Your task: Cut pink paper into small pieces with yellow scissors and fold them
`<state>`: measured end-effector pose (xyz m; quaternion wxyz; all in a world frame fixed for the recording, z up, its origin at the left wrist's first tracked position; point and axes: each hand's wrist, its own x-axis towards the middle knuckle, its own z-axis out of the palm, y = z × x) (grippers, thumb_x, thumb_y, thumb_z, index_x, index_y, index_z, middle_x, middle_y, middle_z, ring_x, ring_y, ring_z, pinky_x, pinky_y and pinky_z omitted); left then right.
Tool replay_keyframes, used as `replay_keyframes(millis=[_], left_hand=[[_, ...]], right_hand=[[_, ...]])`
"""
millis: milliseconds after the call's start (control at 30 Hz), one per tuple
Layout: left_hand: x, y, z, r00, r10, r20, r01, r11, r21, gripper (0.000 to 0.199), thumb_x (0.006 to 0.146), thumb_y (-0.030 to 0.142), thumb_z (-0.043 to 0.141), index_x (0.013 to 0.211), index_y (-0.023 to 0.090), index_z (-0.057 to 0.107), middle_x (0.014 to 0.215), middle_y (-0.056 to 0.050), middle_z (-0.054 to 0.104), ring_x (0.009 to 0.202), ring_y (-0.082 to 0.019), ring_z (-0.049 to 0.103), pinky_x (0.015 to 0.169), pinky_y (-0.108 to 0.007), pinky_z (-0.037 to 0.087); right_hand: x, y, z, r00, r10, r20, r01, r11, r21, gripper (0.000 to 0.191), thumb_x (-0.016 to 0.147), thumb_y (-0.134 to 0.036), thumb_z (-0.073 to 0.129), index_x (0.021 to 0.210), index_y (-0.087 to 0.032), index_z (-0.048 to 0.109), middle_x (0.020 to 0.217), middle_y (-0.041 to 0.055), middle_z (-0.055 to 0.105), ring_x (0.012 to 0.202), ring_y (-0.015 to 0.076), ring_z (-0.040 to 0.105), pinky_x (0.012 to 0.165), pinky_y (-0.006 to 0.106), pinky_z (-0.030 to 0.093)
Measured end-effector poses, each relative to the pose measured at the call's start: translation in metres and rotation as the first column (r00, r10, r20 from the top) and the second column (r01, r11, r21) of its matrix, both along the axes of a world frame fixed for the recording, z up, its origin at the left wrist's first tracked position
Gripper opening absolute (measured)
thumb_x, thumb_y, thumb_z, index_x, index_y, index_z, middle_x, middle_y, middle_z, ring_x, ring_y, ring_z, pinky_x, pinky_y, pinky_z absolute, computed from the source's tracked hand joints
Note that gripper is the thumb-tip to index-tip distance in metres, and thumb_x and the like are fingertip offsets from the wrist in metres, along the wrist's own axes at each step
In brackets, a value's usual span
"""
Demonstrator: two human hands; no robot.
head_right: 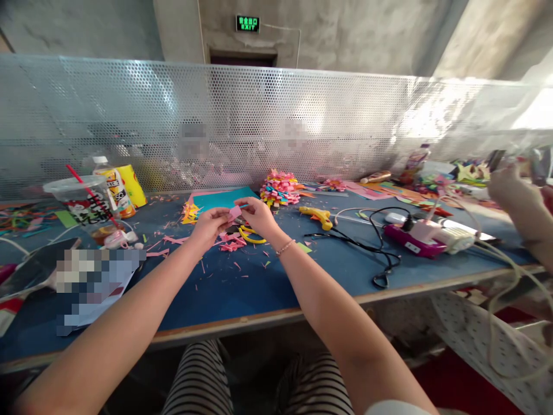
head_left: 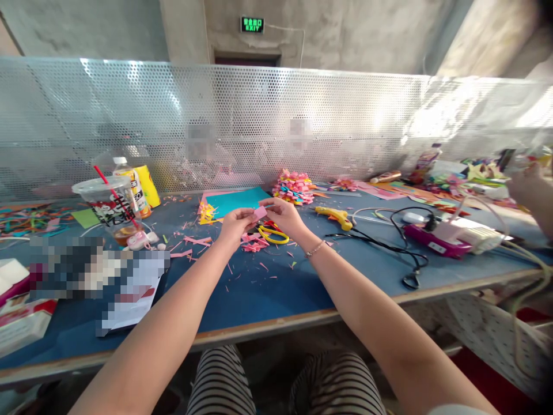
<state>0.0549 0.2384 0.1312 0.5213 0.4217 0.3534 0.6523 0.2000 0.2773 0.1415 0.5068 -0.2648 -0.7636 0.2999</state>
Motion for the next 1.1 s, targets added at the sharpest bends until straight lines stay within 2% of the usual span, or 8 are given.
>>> replay_keyframes(millis=[100, 200, 267, 333, 467, 900, 1100], left_hand=[[0.001, 0.001, -0.001, 1.0, -0.011, 0.02, 0.011, 1.0, -0.002, 0.022, 0.052, 0.016, 0.075, 0.071, 0.013, 0.063, 0.067, -0.001, 0.065, 0.061, -0.009, 0.06, 0.068, -0.024, 0.049], [0.002, 0.0, -0.001, 0.999, -0.017, 0.031, 0.018, 1.0, -0.012, 0.022, 0.051, 0.016, 0.076, 0.07, 0.013, 0.064, 0.068, -0.002, 0.065, 0.062, -0.009, 0.06, 0.07, -0.026, 0.049], [0.003, -0.002, 0.0, 0.999, -0.016, 0.038, 0.016, 1.0, -0.016, 0.023, 0.05, 0.015, 0.077, 0.069, 0.013, 0.064, 0.067, -0.002, 0.065, 0.063, -0.01, 0.06, 0.071, -0.027, 0.049], [0.005, -0.003, 0.0, 0.999, -0.008, 0.048, 0.009, 1.0, -0.021, 0.022, 0.048, 0.015, 0.077, 0.067, 0.013, 0.065, 0.067, -0.002, 0.065, 0.064, -0.011, 0.06, 0.072, -0.027, 0.049], [0.008, -0.005, 0.0, 0.998, 0.005, 0.066, -0.004, 1.0, -0.01, 0.019, 0.049, 0.016, 0.076, 0.065, 0.014, 0.066, 0.065, -0.001, 0.065, 0.065, -0.011, 0.06, 0.073, -0.028, 0.048], [0.007, -0.006, 0.002, 0.979, -0.033, 0.201, 0.021, 0.998, 0.061, 0.024, 0.051, 0.02, 0.077, 0.07, 0.014, 0.063, 0.068, 0.0, 0.065, 0.067, -0.01, 0.061, 0.076, -0.027, 0.047], [0.007, -0.005, 0.001, 0.976, -0.006, 0.216, -0.009, 0.997, 0.072, 0.024, 0.052, 0.017, 0.076, 0.071, 0.015, 0.061, 0.068, 0.002, 0.064, 0.066, -0.009, 0.06, 0.075, -0.026, 0.047]], right_hand=[[0.001, -0.001, 0.001, 0.997, -0.069, 0.046, 0.066, 0.996, 0.066, 0.021, 0.069, -0.015, 0.05, 0.087, -0.018, 0.061, 0.087, 0.0035, 0.061, 0.076, 0.0132, 0.059, 0.067, 0.027, 0.049], [0.003, -0.003, 0.004, 0.979, -0.174, 0.102, 0.15, 0.967, 0.207, 0.015, 0.068, -0.013, 0.051, 0.077, -0.018, 0.061, 0.081, 0.003, 0.058, 0.072, 0.0127, 0.054, 0.063, 0.026, 0.046], [0.004, -0.005, 0.005, 0.967, -0.22, 0.127, 0.175, 0.939, 0.295, 0.014, 0.066, -0.01, 0.051, 0.072, -0.018, 0.061, 0.078, 0.0028, 0.055, 0.066, 0.0118, 0.05, 0.06, 0.025, 0.043], [0.004, -0.006, 0.005, 0.964, -0.23, 0.135, 0.175, 0.928, 0.329, 0.015, 0.066, -0.009, 0.05, 0.071, -0.018, 0.061, 0.077, 0.0024, 0.054, 0.062, 0.0106, 0.047, 0.056, 0.024, 0.042], [0.0, -0.009, 0.004, 0.969, -0.211, 0.131, 0.164, 0.94, 0.299, 0.013, 0.067, -0.009, 0.051, 0.071, -0.017, 0.06, 0.077, 0.0028, 0.054, 0.061, 0.0107, 0.05, 0.054, 0.023, 0.042], [-0.007, -0.011, 0.0, 0.997, -0.08, 0.005, 0.079, 0.984, 0.158, 0.007, 0.071, -0.019, 0.058, 0.076, -0.019, 0.062, 0.084, 0.0038, 0.058, 0.078, 0.014, 0.057, 0.071, 0.028, 0.048], [-0.009, -0.01, -0.001, 0.998, -0.032, -0.06, 0.037, 0.995, 0.09, 0.011, 0.069, -0.027, 0.064, 0.078, -0.021, 0.066, 0.089, 0.0049, 0.059, 0.087, 0.0166, 0.057, 0.079, 0.032, 0.048]])
